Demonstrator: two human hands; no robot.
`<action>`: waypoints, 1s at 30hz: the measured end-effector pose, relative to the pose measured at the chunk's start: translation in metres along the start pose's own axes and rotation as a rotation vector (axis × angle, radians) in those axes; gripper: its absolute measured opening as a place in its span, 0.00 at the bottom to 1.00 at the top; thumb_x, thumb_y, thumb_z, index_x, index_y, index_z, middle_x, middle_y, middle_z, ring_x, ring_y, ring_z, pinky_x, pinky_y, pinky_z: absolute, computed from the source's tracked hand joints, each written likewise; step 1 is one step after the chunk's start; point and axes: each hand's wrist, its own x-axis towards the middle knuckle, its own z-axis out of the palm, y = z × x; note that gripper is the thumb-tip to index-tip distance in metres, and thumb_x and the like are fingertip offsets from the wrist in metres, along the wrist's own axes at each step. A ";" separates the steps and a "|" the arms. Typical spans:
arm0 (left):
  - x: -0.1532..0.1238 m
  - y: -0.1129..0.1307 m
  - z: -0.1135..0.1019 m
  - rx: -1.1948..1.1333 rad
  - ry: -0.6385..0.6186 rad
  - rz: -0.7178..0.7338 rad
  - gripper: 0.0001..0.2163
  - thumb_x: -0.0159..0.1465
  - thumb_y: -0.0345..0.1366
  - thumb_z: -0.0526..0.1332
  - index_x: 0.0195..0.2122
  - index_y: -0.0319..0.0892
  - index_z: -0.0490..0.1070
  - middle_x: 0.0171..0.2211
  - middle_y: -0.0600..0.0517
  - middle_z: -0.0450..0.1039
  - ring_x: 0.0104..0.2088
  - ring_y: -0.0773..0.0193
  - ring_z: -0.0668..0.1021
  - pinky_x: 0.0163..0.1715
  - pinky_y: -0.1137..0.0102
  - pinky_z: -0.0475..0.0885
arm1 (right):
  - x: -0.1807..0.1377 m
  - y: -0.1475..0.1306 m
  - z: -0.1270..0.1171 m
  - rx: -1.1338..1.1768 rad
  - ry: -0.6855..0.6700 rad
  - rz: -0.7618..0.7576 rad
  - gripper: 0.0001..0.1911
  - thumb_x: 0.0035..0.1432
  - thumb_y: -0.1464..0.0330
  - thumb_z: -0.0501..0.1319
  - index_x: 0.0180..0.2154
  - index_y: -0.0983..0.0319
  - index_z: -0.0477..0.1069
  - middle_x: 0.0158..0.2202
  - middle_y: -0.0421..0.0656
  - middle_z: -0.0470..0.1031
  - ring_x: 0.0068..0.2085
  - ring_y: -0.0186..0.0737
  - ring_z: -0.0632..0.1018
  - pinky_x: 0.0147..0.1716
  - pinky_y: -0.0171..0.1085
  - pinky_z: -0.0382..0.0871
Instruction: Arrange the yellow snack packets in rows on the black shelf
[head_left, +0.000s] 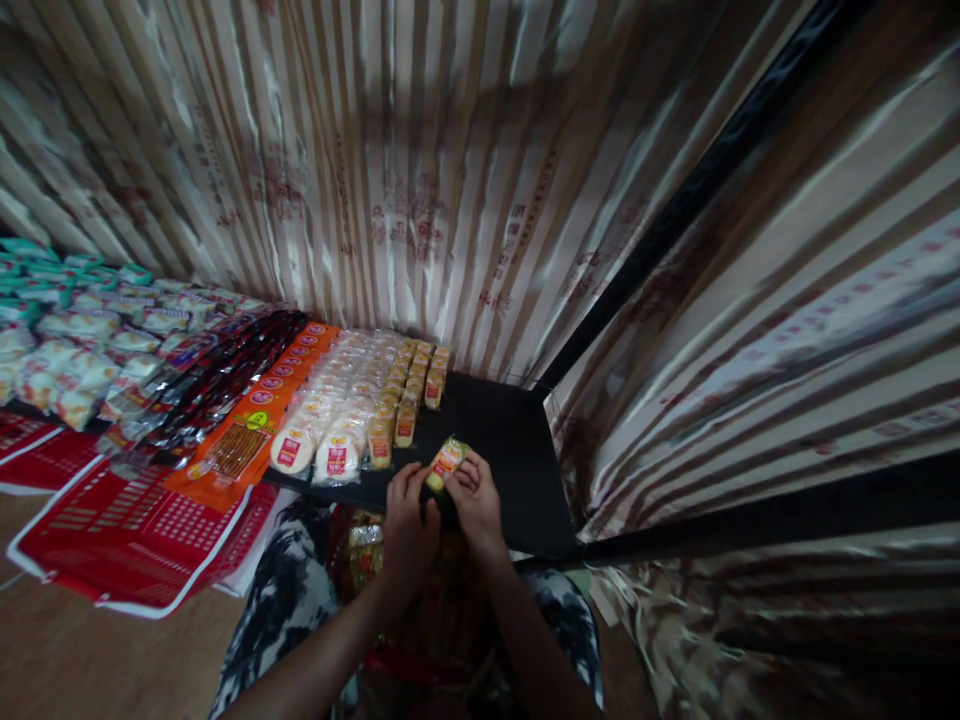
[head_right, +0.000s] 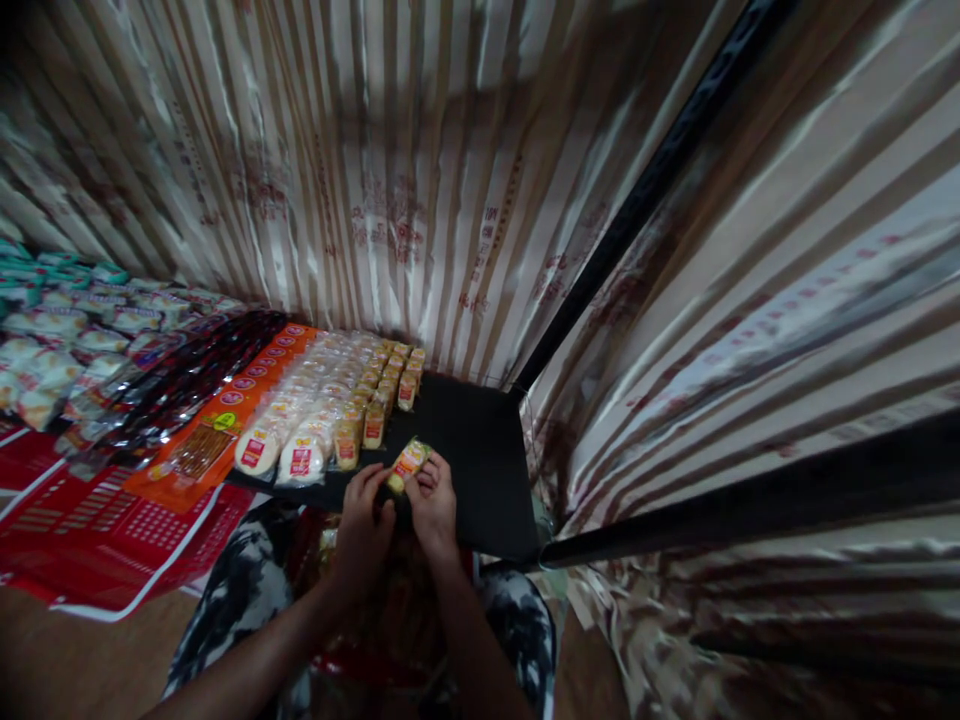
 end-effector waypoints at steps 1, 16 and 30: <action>0.002 -0.001 0.003 0.022 -0.023 0.026 0.19 0.55 0.26 0.51 0.49 0.39 0.66 0.51 0.44 0.64 0.54 0.57 0.65 0.56 0.58 0.60 | 0.009 0.001 0.001 -0.033 -0.021 -0.031 0.22 0.43 0.67 0.63 0.44 0.61 0.63 0.38 0.45 0.74 0.36 0.37 0.76 0.36 0.36 0.72; 0.056 -0.007 0.042 0.099 -0.185 -0.030 0.26 0.52 0.22 0.50 0.54 0.31 0.62 0.60 0.40 0.55 0.61 0.56 0.59 0.60 0.64 0.56 | 0.099 0.017 0.028 -0.322 -0.031 -0.221 0.20 0.48 0.67 0.57 0.46 0.59 0.67 0.36 0.42 0.73 0.37 0.38 0.75 0.39 0.39 0.71; 0.078 -0.030 0.064 0.025 -0.086 -0.032 0.29 0.50 0.20 0.49 0.55 0.37 0.62 0.59 0.43 0.58 0.60 0.55 0.60 0.59 0.58 0.57 | 0.119 0.020 0.046 -0.503 0.046 -0.264 0.18 0.50 0.68 0.56 0.46 0.60 0.67 0.40 0.44 0.72 0.39 0.38 0.73 0.43 0.39 0.66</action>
